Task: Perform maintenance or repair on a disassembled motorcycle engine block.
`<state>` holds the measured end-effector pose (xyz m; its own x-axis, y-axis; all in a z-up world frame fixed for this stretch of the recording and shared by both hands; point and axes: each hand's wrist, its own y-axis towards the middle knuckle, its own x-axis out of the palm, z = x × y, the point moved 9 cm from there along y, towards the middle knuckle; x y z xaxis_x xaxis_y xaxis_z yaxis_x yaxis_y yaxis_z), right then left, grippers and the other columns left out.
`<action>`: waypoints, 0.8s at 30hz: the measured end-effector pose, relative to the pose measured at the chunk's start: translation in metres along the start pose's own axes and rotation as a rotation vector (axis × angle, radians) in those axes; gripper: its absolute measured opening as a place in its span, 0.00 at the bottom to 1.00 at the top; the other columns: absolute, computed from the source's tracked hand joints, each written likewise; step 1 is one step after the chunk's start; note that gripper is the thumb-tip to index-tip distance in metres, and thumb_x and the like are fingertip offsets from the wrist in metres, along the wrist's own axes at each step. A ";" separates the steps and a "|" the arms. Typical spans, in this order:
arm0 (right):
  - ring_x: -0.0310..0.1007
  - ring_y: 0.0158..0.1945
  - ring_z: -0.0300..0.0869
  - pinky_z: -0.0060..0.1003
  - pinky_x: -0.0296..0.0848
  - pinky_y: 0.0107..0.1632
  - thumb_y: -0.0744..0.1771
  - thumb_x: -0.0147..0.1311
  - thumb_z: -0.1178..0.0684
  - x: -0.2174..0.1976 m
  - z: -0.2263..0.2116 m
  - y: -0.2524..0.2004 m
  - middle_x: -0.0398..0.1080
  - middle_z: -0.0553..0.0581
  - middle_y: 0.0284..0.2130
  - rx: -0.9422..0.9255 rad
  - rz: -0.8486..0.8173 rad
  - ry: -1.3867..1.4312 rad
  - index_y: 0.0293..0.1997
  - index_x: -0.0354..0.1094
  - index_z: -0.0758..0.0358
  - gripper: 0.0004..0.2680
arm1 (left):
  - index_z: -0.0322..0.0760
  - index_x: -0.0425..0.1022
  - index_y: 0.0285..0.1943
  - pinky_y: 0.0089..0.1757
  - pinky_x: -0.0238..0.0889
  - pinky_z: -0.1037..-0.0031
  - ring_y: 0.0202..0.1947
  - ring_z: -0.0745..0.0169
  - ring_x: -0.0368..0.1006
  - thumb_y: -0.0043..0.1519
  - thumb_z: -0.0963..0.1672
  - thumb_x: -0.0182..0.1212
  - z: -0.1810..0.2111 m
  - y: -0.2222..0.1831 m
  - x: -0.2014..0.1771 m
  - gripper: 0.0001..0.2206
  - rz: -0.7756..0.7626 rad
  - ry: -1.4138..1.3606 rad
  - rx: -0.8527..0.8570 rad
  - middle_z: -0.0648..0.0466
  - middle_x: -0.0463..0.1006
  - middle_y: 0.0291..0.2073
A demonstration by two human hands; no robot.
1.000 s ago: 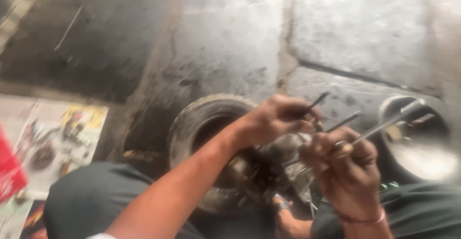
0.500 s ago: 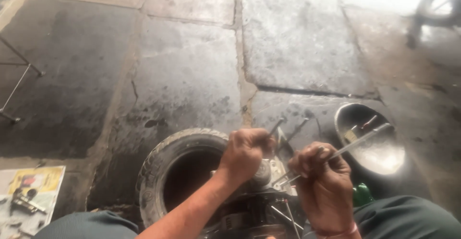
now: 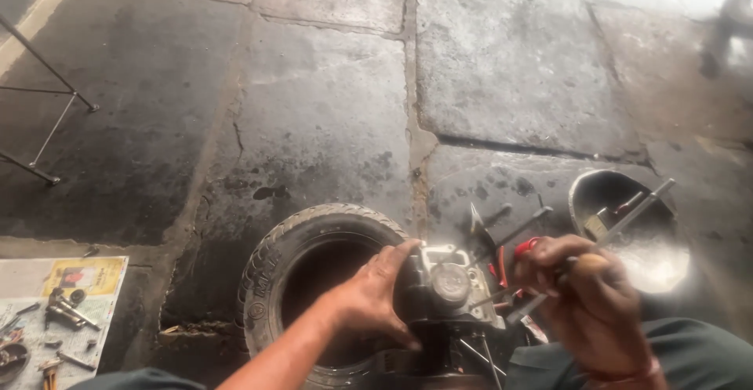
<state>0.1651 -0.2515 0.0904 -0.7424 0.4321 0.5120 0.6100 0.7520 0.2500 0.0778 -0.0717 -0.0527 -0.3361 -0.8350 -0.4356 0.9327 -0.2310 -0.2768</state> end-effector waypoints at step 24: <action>0.80 0.38 0.46 0.42 0.82 0.47 0.68 0.47 0.48 -0.058 -0.054 -0.096 0.76 0.62 0.36 -0.121 1.101 -0.384 0.38 0.72 0.69 0.12 | 0.46 0.56 0.72 0.62 0.45 0.55 0.61 0.50 0.60 0.28 0.51 0.78 0.060 0.028 0.012 0.55 0.378 0.099 0.020 0.52 0.67 0.57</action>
<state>0.1647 -0.3761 0.0810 0.1805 0.9577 0.2240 0.9825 -0.1651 -0.0860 0.1076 -0.1181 -0.0145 0.0219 -0.8111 -0.5845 0.9952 0.0732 -0.0643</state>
